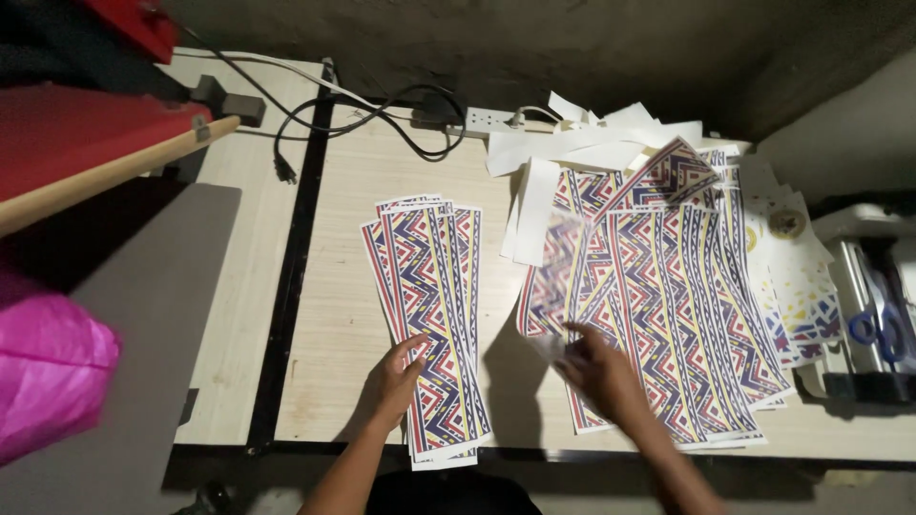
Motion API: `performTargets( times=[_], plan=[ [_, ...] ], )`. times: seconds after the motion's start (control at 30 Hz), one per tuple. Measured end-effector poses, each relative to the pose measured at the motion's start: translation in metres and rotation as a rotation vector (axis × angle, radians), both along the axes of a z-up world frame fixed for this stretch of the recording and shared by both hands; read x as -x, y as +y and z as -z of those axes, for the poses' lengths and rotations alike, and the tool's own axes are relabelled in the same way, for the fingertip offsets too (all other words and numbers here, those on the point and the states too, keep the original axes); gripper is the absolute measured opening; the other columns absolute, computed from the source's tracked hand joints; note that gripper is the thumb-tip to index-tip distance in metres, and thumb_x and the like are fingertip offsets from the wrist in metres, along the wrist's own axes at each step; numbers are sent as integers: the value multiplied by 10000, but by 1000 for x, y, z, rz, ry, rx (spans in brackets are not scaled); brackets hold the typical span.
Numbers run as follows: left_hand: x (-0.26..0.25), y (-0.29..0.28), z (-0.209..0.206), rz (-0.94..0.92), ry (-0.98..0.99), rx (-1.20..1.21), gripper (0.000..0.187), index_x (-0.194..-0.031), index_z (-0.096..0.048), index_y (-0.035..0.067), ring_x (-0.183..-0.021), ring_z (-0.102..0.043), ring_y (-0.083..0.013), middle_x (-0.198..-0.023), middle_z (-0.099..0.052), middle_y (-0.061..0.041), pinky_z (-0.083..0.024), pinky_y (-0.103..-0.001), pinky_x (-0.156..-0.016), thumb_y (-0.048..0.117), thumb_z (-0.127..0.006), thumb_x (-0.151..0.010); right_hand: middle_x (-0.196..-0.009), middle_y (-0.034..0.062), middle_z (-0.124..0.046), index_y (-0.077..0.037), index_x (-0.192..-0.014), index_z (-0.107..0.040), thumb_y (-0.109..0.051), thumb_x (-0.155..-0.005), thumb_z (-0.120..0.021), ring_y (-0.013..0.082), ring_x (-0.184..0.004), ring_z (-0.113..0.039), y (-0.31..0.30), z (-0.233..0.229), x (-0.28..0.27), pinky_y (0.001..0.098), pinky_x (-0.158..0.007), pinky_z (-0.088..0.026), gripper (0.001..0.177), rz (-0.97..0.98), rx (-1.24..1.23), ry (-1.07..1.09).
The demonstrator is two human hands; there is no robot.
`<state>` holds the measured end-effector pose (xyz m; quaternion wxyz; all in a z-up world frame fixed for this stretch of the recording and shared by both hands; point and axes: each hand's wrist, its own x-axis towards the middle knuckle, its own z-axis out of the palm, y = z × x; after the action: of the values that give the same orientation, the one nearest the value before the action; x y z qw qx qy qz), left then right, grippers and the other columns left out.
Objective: The person uses scissors to cut a large sheet of patterned paper into multiple vertical strips. After cutting, they stack the strips and arrange them on the table.
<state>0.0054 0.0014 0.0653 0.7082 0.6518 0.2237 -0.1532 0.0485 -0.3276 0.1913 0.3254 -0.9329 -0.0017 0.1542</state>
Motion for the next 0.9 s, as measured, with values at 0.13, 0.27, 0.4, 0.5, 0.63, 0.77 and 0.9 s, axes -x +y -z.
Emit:
performTargets(
  times=[0.13,0.27,0.4,0.5,0.63,0.77,0.9],
  plan=[
    [-1,-2,-27,6,64,13,414,-1382,-615,165,-1099,-698,-192,-1358,-678,-115,-600,-311,-918,108,-551,-977,-1227,81,-724,-228,-1411,-578,-151,-682,-872,259,-1067,-728,0,-99,-43,389,-888,-626,790,-87,-45,20],
    [3,-2,37,27,-10,-67,404,-1399,-594,159,-1142,-660,-235,-1371,-669,-86,-542,-349,-961,100,-580,-999,-1095,129,-787,-131,-1255,-697,-204,-937,-752,251,-966,-757,-33,-119,-127,375,-851,-605,332,-178,84,-203],
    [3,-1,88,-46,-284,-107,398,-1368,-628,110,-1229,-623,-251,-1355,-687,-141,-484,-383,-1014,158,-647,-972,-953,154,-769,-103,-1199,-765,-211,-1027,-762,237,-704,-698,44,-227,-145,376,-687,-569,202,-195,350,-652],
    [2,5,97,51,-438,-214,431,-1355,-635,97,-1226,-643,-258,-1369,-670,-137,-509,-368,-1014,301,-602,-977,-1149,115,-762,-62,-1241,-734,-83,-1054,-714,187,-1033,-747,85,-253,-133,312,-909,-590,189,-408,103,-902],
    [3,2,60,17,-166,-28,521,-1373,-617,112,-1189,-702,-270,-1393,-652,-94,-581,-369,-992,375,-558,-927,-1158,97,-764,-85,-1223,-743,-50,-999,-683,230,-1012,-744,122,-194,-105,337,-860,-597,235,-524,-15,-905],
    [3,-1,83,-35,-199,-28,517,-1363,-650,100,-1207,-660,-271,-1362,-681,-127,-516,-370,-1014,388,-566,-943,-1155,93,-771,-109,-1173,-753,-54,-950,-631,245,-970,-763,149,-93,-67,358,-818,-623,260,-688,-25,-774],
    [7,-1,93,-49,-287,-38,630,-1371,-662,104,-1270,-639,-301,-1397,-665,-145,-501,-411,-1069,573,-430,-1021,-1181,115,-760,-105,-1183,-747,-93,-906,-636,280,-1033,-743,147,15,-18,378,-890,-605,299,-778,18,-782]
  ],
)
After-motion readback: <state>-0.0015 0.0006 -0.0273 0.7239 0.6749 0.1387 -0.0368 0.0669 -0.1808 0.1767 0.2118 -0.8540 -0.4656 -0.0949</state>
